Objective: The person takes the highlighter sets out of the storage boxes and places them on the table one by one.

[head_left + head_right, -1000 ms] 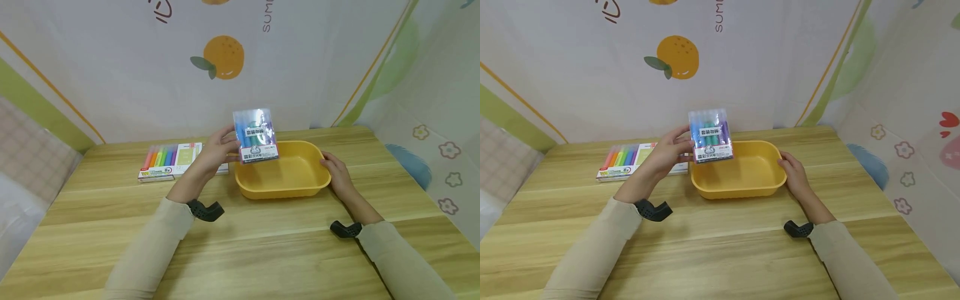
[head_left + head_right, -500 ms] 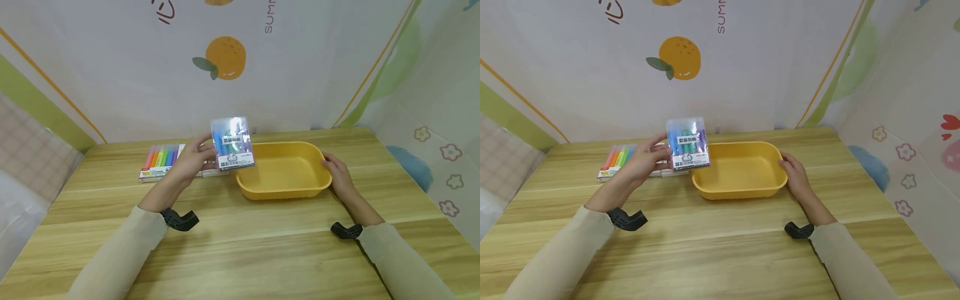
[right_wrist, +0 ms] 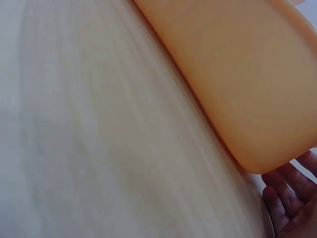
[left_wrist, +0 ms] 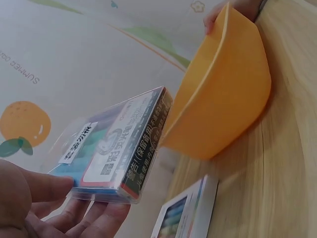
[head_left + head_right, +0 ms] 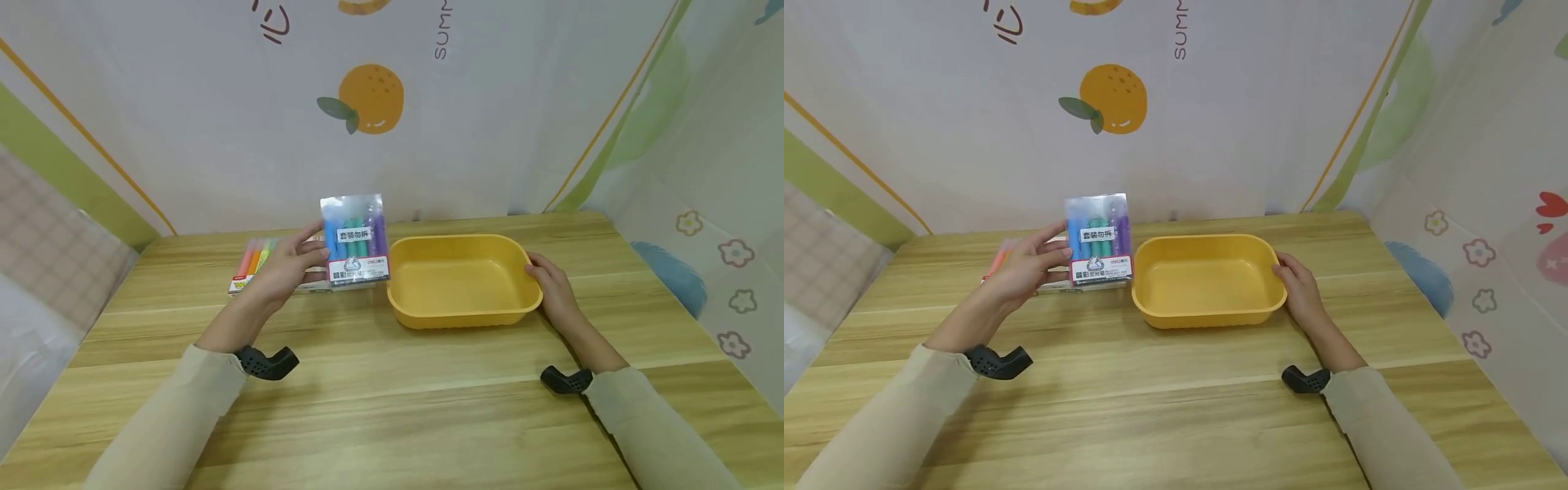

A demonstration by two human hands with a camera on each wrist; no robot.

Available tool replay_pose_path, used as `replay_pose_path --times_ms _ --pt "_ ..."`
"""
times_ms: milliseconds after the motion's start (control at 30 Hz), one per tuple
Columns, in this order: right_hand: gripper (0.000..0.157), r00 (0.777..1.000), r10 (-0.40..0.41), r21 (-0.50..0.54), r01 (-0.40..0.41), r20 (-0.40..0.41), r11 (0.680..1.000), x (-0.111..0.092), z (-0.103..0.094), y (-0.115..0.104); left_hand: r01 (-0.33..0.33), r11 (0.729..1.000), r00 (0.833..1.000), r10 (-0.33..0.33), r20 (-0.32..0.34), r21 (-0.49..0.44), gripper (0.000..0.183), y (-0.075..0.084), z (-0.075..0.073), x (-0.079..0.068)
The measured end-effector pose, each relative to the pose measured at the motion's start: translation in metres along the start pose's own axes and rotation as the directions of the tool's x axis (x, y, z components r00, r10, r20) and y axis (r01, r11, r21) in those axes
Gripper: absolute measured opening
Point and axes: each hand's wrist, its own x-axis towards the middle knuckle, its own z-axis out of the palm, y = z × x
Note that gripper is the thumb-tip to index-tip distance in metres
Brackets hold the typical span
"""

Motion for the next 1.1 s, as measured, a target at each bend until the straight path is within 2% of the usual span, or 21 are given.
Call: replay_pose_path --times_ms 367,633,900,1100 --pt "0.051 1.000 -0.007 -0.023 0.007 0.001 1.000 0.000 0.002 0.000 0.004 0.996 0.999 0.001 -0.050 0.091 0.066 -0.008 -0.051 -0.018" --pt "0.051 1.000 0.011 -0.033 -0.011 -0.001 0.999 -0.002 0.001 0.002 0.022 0.994 0.994 -0.010 -0.105 0.108 0.066 -0.014 -0.084 -0.026" --pt "0.050 0.999 0.023 -0.085 -0.025 -0.023 0.996 -0.002 -0.004 0.004 0.020 0.996 0.985 -0.006 -0.174 0.082 0.064 -0.024 -0.102 -0.029" --pt "0.052 1.000 0.023 -0.031 -0.023 -0.006 0.999 -0.001 -0.002 0.004 0.046 0.984 0.968 -0.001 -0.251 0.171 0.060 -0.029 -0.113 -0.032"
